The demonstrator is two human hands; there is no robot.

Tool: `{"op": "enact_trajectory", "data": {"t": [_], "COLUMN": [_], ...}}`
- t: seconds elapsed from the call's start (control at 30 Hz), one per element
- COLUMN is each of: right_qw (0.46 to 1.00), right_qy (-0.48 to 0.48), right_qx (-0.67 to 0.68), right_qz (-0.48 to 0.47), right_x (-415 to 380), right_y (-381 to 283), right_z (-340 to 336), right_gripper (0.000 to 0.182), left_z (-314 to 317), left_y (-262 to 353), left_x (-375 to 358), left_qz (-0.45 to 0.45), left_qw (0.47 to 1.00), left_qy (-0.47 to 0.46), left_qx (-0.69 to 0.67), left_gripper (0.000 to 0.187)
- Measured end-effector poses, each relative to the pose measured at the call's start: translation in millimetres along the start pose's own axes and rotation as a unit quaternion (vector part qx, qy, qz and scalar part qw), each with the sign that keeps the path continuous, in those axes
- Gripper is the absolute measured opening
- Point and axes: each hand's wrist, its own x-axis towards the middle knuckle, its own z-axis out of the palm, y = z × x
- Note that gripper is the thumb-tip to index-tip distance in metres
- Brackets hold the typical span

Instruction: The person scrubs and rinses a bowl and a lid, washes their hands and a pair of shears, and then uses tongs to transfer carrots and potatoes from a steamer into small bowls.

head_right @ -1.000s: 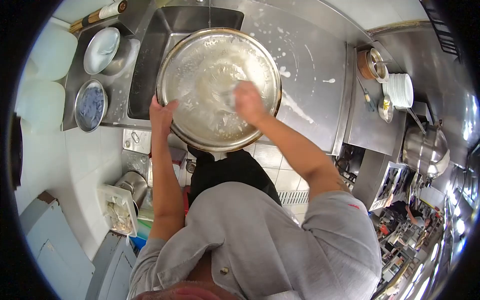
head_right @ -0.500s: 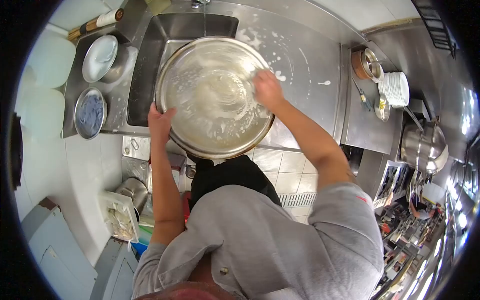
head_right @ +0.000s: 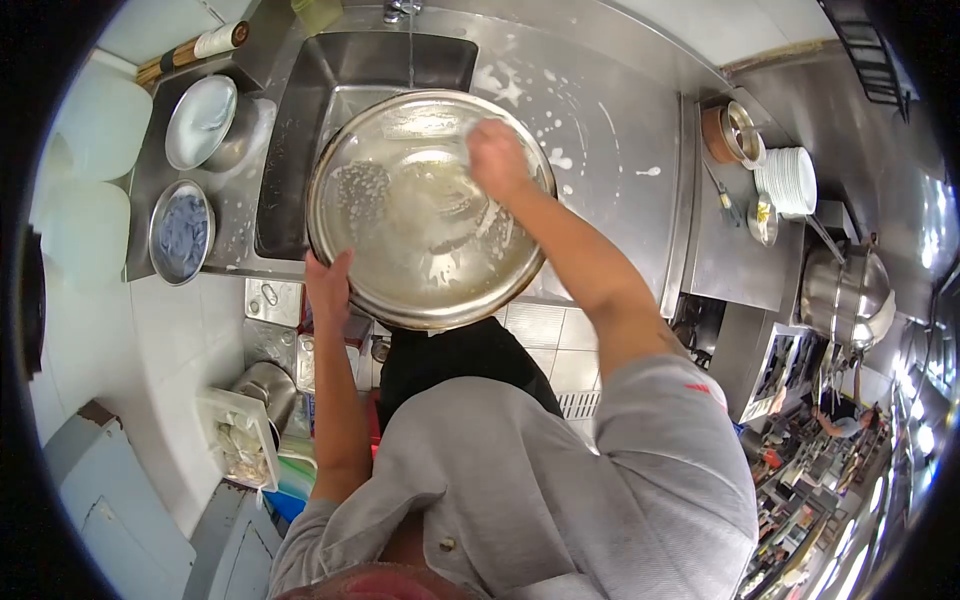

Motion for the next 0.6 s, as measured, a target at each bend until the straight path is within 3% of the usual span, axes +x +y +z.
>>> {"op": "enact_trajectory", "data": {"t": [0.1, 0.2, 0.3, 0.37, 0.43, 0.47, 0.57, 0.6], "right_qw": [0.999, 0.998, 0.995, 0.991, 0.997, 0.999, 0.997, 0.994], "right_qy": [-0.034, -0.044, -0.068, -0.101, -0.050, -0.023, 0.057, 0.085], "right_qx": [0.001, 0.010, 0.024, 0.026, -0.004, -0.017, -0.028, -0.027], "right_qz": [-0.025, -0.049, -0.066, -0.079, -0.054, -0.040, 0.045, 0.068], "right_x": [-22, -19, -21, -27, -31, -31, -7, 5], "right_y": [8, 17, 12, 20, 25, 27, 22, 14], "right_z": [-27, -28, -38, -46, -52, -49, -20, -5], "right_gripper": [0.016, 0.015, 0.015, 0.016, 0.018, 0.019, 0.024, 0.025], "left_z": [-12, -33, -25, -6, 11, 15, 7, 4], "left_y": [41, 30, 66, 70, 89, 96, 88, 81], "left_x": [-40, -20, 45, 108, 125, 126, 121, 116], "left_qz": [0.047, 0.042, -0.044, 0.029, 0.117, 0.154, 0.083, 0.056], "left_qw": [0.996, 0.987, 0.976, 0.963, 0.972, 0.947, 0.956, 0.969], "left_qy": [-0.068, -0.157, -0.169, -0.204, -0.182, -0.165, -0.193, -0.195], "left_qx": [0.032, 0.010, -0.128, -0.171, 0.094, 0.227, 0.205, 0.142], "left_gripper": [0.042, 0.044, 0.039, 0.042, 0.045, 0.047, 0.054, 0.055]}}
